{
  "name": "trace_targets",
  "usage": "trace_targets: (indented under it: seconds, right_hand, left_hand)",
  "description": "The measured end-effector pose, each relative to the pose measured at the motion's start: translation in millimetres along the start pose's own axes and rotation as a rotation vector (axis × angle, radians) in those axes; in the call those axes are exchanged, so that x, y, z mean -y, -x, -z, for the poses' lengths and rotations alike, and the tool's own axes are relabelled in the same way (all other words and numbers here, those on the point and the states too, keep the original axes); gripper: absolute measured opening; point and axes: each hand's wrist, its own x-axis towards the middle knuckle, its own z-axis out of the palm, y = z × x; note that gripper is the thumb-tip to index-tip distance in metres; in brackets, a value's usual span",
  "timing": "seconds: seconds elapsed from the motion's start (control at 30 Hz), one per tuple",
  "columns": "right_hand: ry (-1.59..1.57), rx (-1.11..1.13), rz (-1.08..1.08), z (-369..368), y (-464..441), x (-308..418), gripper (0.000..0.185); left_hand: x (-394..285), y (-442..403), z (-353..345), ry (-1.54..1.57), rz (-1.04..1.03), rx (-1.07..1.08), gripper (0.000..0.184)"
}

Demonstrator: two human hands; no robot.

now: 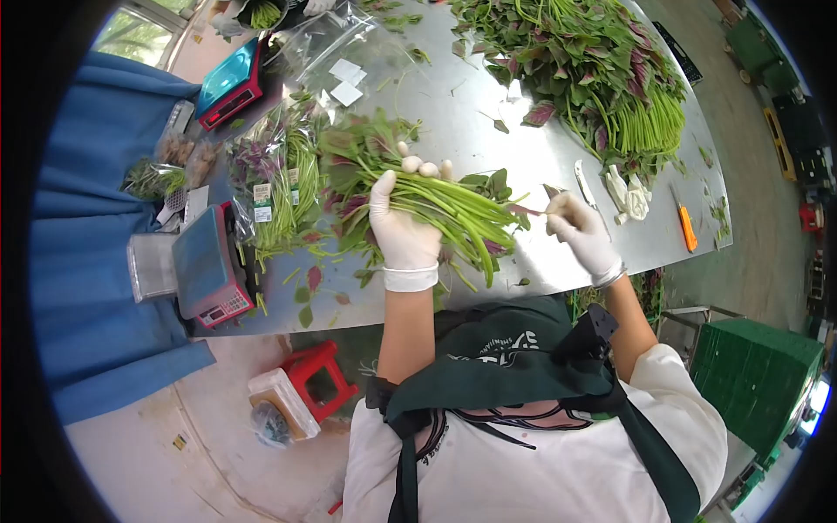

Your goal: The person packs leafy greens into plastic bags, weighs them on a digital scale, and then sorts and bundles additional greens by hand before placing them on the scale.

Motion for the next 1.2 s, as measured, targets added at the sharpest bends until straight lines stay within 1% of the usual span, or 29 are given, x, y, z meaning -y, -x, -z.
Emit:
trace_targets:
  seconds: [0.03, 0.07, 0.1, 0.17, 0.23, 0.27, 0.3, 0.33, 0.37, 0.4, 0.5, 0.6, 0.7, 0.8, 0.9, 1.0, 1.1, 1.13, 1.2]
  right_hand:
    - [0.028, -0.039, -0.063, 14, -2, -21, 0.010]
    - [0.137, -0.077, -0.151, 26, -5, -45, 0.013]
    - [0.682, -0.094, -0.216, 37, -5, -62, 0.016]
    - [1.059, -0.343, 0.186, 30, -1, -73, 0.018]
    - [0.452, -0.353, 0.127, -3, -7, -15, 0.016]
    - [0.412, -0.349, 0.308, -19, -7, 4, 0.015]
    - [0.457, -0.290, 0.429, -36, -5, 34, 0.011]
    - [0.452, -0.217, 0.609, -47, -11, 39, 0.014]
    - [0.448, -0.192, 0.703, -59, -16, 47, 0.016]
    - [0.521, -0.189, 0.747, -69, -22, 49, 0.018]
    - [0.559, -0.204, 0.680, -86, -38, 50, 0.016]
    - [0.389, -0.133, 0.682, -85, -44, 46, 0.017]
    - [0.533, -0.205, 0.712, -88, -43, 49, 0.018]
    - [0.290, -0.238, 0.610, -87, -47, 43, 0.019]
    - [0.406, -0.282, 0.747, -81, -52, 38, 0.018]
    - [0.346, -0.203, 0.792, -74, -47, 40, 0.016]
    - [0.271, -0.114, 0.767, -62, -37, 34, 0.014]
    - [0.203, -0.062, 0.623, -55, -30, 26, 0.010]
    - [0.227, 0.020, 0.370, -42, -22, 13, 0.008]
  left_hand:
    - [-4, 2, -2, -0.030, -0.037, -0.011, 0.032]
    - [-5, 4, -3, -0.045, -0.057, -0.010, 0.032]
    - [-6, 5, -4, -0.060, -0.074, -0.008, 0.032]
    - [-4, 6, -3, -0.104, -0.110, -0.011, 0.031]
    - [3, 6, -1, -0.160, -0.149, -0.024, 0.030]
    - [6, 8, 0, -0.196, -0.167, -0.043, 0.029]
    - [11, 7, -1, -0.232, -0.184, -0.060, 0.028]
    - [15, 5, -3, -0.267, -0.201, -0.070, 0.028]
    - [19, 5, -5, -0.306, -0.217, -0.099, 0.028]
    - [22, 6, -7, -0.343, -0.234, -0.129, 0.028]
    - [24, 7, -6, -0.435, -0.279, -0.154, 0.030]
    - [19, 9, -6, -0.474, -0.309, -0.179, 0.031]
    - [21, 11, -11, -0.513, -0.285, -0.241, 0.033]
    - [26, 11, -14, -0.513, -0.241, -0.290, 0.034]
    - [27, 9, -12, -0.478, -0.216, -0.282, 0.033]
    - [24, 6, -11, -0.417, -0.207, -0.298, 0.030]
    - [9, 1, -6, -0.294, -0.200, -0.323, 0.027]
    - [2, 1, -5, -0.273, -0.200, -0.317, 0.027]
    - [-11, 0, -3, -0.203, -0.188, -0.310, 0.027]
